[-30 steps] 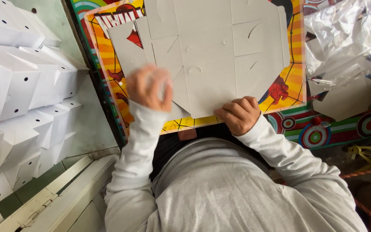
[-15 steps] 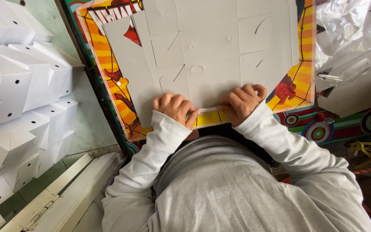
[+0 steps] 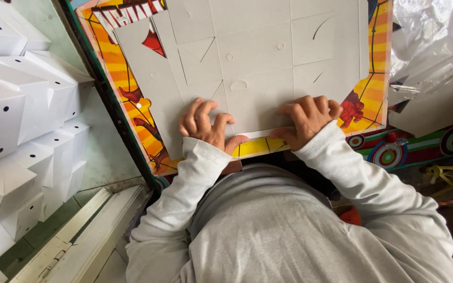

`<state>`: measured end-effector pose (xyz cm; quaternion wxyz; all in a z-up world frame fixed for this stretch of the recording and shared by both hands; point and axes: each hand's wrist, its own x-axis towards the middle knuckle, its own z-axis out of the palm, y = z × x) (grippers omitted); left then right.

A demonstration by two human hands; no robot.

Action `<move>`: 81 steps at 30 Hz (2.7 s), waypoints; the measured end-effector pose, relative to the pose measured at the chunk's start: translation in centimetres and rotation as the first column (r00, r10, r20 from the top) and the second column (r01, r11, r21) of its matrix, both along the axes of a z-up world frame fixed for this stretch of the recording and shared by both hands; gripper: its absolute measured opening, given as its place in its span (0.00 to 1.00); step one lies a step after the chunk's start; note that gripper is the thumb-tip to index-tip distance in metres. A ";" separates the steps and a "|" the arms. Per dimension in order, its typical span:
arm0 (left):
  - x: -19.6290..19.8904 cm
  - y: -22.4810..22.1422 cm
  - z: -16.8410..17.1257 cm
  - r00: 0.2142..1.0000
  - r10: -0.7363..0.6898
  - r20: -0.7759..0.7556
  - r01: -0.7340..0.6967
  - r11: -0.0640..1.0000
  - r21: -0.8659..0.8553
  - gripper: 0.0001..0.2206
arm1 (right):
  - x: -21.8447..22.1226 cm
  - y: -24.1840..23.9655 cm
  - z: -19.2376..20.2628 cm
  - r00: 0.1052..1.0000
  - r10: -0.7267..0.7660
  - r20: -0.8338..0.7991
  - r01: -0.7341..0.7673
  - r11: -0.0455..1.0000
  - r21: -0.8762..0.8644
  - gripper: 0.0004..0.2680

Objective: The person folds a flat white cardboard sheet into a small box by hand. They fold the side flaps, tuck tabs into slots, and secure the structure without using any tools. The finished box is held up briefly before the clip ends.

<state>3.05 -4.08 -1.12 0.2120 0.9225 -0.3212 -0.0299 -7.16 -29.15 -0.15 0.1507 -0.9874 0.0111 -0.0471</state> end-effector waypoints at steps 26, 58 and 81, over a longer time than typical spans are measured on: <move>2.8 4.8 -1.0 0.965 0.170 -0.200 -0.261 0.716 -0.647 0.27 | 1.0 4.7 1.0 0.853 0.131 0.505 -0.233 0.962 0.144 0.09; -1.9 3.0 -0.8 0.849 -0.189 0.494 0.298 0.942 -0.152 0.16 | -3.2 2.4 -0.7 0.857 0.147 0.493 -0.124 0.989 -0.081 0.14; 4.2 -5.1 -0.7 0.943 -0.322 0.084 0.319 0.947 0.051 0.30 | -0.8 1.8 -1.8 0.879 -0.360 0.313 0.382 0.924 -0.011 0.33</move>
